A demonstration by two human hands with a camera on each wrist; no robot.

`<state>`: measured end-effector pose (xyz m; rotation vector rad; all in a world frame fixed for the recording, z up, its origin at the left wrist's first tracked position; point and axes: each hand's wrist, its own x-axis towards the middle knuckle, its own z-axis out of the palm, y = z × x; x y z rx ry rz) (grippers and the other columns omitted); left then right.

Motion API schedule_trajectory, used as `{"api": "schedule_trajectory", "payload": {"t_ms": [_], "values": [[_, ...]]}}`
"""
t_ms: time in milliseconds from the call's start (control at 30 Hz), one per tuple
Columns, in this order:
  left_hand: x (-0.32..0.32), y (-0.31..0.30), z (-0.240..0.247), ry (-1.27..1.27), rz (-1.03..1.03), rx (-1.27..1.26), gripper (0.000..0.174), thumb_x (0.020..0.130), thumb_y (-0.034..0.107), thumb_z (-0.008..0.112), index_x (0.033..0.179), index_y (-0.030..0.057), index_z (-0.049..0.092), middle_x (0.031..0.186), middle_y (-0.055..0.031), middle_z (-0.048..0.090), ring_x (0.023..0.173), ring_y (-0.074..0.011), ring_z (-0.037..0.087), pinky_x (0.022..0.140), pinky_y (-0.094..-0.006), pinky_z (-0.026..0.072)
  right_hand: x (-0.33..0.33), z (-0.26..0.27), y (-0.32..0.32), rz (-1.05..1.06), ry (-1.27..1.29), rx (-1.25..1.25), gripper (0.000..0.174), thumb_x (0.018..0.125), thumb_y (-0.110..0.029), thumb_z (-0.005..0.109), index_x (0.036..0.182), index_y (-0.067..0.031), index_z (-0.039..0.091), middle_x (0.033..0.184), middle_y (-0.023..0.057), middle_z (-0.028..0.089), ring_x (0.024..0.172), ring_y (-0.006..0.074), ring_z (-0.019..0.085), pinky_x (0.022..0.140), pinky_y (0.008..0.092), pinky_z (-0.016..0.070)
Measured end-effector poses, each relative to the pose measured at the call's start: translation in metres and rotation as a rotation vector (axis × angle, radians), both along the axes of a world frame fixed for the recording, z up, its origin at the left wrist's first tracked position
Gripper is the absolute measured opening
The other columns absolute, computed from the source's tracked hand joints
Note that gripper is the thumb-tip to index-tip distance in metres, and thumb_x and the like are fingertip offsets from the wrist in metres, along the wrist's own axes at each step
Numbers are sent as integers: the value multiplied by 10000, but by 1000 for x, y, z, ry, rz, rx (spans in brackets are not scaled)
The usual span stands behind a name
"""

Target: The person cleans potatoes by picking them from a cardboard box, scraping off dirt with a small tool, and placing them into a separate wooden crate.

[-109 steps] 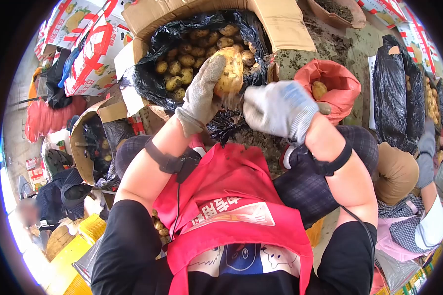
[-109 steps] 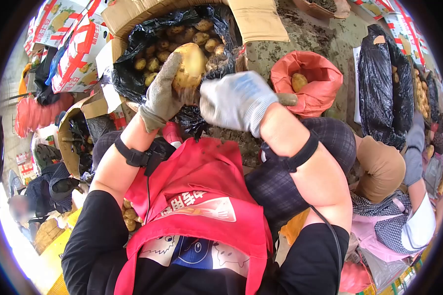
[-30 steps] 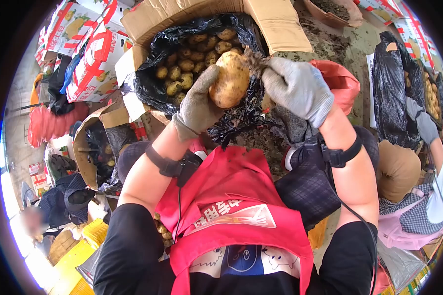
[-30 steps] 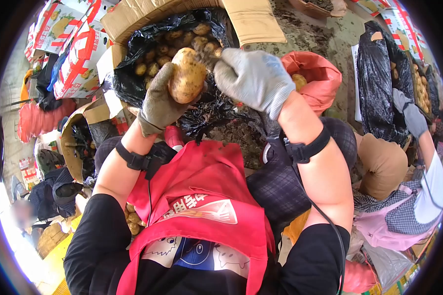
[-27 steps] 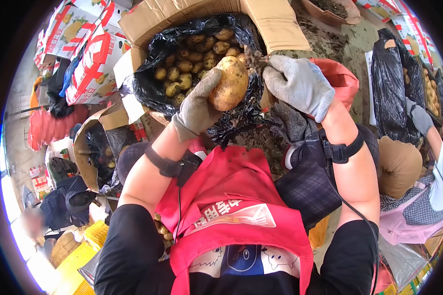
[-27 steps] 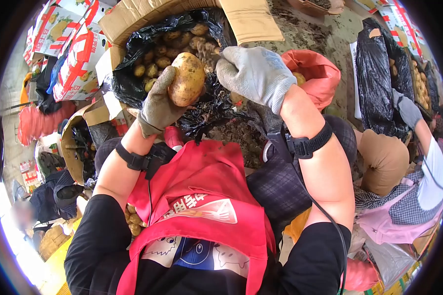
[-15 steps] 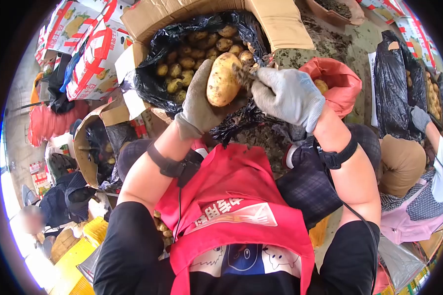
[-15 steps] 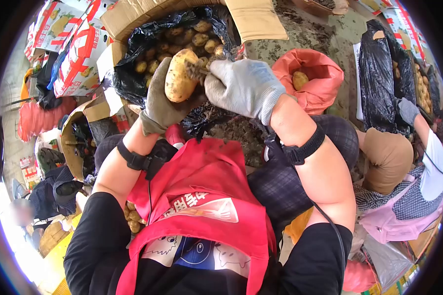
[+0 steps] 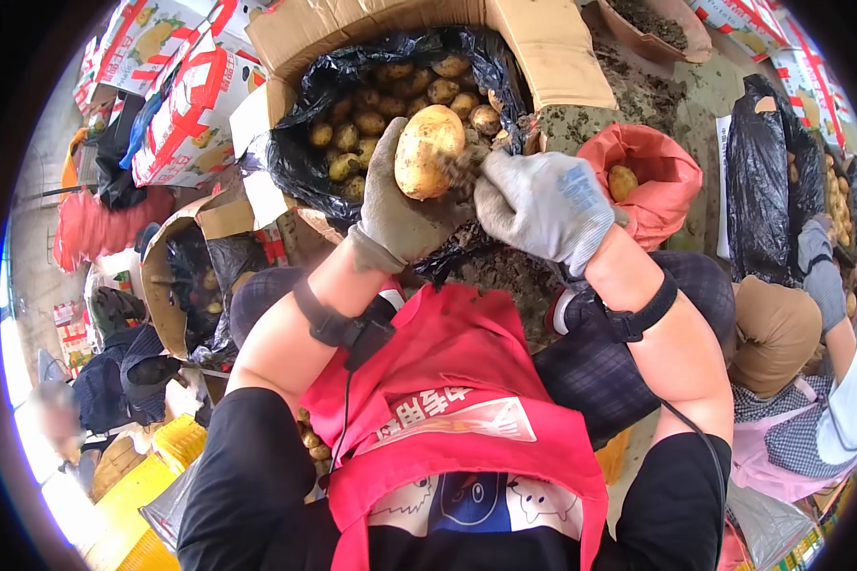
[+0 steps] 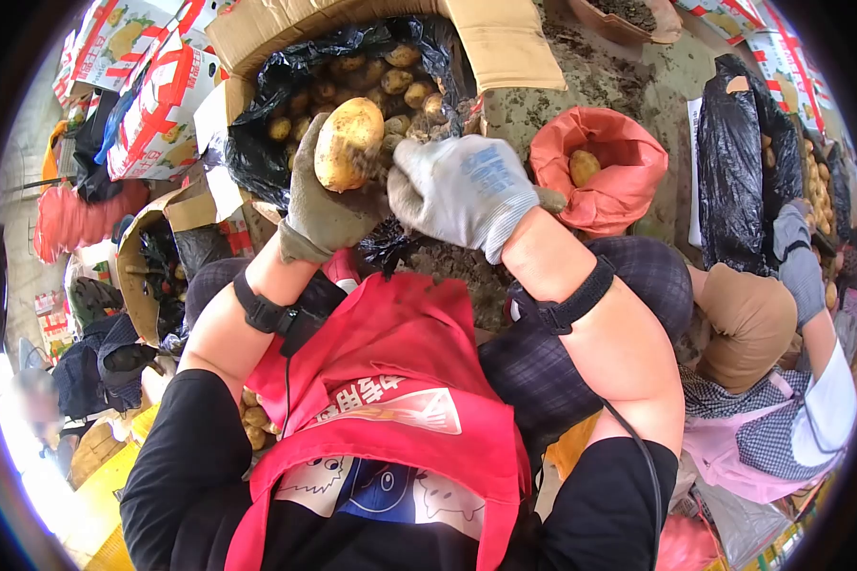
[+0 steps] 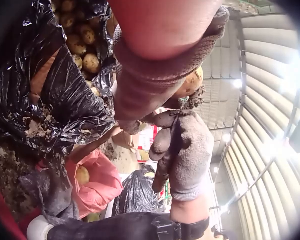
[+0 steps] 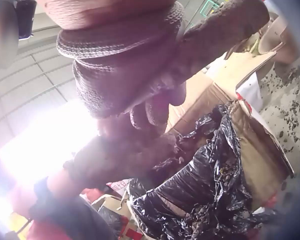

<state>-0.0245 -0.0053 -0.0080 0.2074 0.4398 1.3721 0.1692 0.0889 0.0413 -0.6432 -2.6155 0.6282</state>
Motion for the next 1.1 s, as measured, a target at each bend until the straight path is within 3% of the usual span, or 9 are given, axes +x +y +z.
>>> {"api": "schedule_trajectory", "payload": {"t_ms": [33,67,100,167,300,433,633,867,1100], "values": [[-1,-1,-7,177,36,65,476,1047,364,542,1439,94,526,1373,-88,654,1284,-230,599,1157,-464,443,0,3,-3,47,-50,8,261,946,-350,624,871,-101,659,695,166,699,677,396,714,611,520,563],[2,-7,13,1106,164,154,520,1015,361,628,1438,81,513,1336,-96,672,1253,-238,623,1111,-417,480,0,4,-7,130,-79,-13,270,961,-349,612,878,-96,660,728,184,703,715,412,714,622,529,556],[-4,-6,15,1111,174,159,520,1015,361,628,1438,81,513,1336,-96,672,1253,-238,623,1111,-417,480,1,5,-8,135,-74,-4,270,961,-349,612,878,-96,660,728,184,703,715,412,714,622,529,556],[-20,2,22,-139,-64,15,562,1008,437,628,1412,55,549,1265,-105,701,1193,-257,656,1082,-369,495,5,6,-6,59,97,-236,284,981,-348,601,906,-83,670,770,214,699,738,444,699,629,541,541],[-38,-33,100,177,265,-231,667,1012,660,471,1290,81,652,1127,-137,693,1058,-327,661,1012,-545,530,13,10,7,-28,25,-392,348,999,-391,584,940,-66,690,897,249,707,895,467,691,746,534,541],[-105,-137,132,374,336,91,655,1030,636,467,1312,68,634,1168,-119,677,1056,-312,637,1008,-495,534,15,-3,1,-58,-69,-360,480,1016,-510,526,969,-71,714,943,243,723,940,465,695,808,531,543],[-131,-340,96,814,1100,-459,532,1018,566,552,1298,120,633,1195,-71,672,1053,-221,632,989,-445,536,19,-9,-1,-12,-851,-195,776,977,-736,430,1149,-60,771,1169,232,741,1131,404,708,978,478,539],[-112,-589,-71,-43,1280,-1109,585,875,678,663,1234,216,657,1121,-52,704,984,-270,674,848,-498,591,30,-44,4,108,-934,-242,458,871,-369,686,1167,-29,769,1196,224,745,1117,392,717,951,455,561],[-153,-540,-14,212,1204,-984,370,1012,438,634,1218,132,672,1056,-54,739,846,-238,726,867,-443,609,25,-46,-15,153,-972,66,339,906,-127,609,1219,-73,728,1140,210,757,1088,377,739,875,496,597]]}}
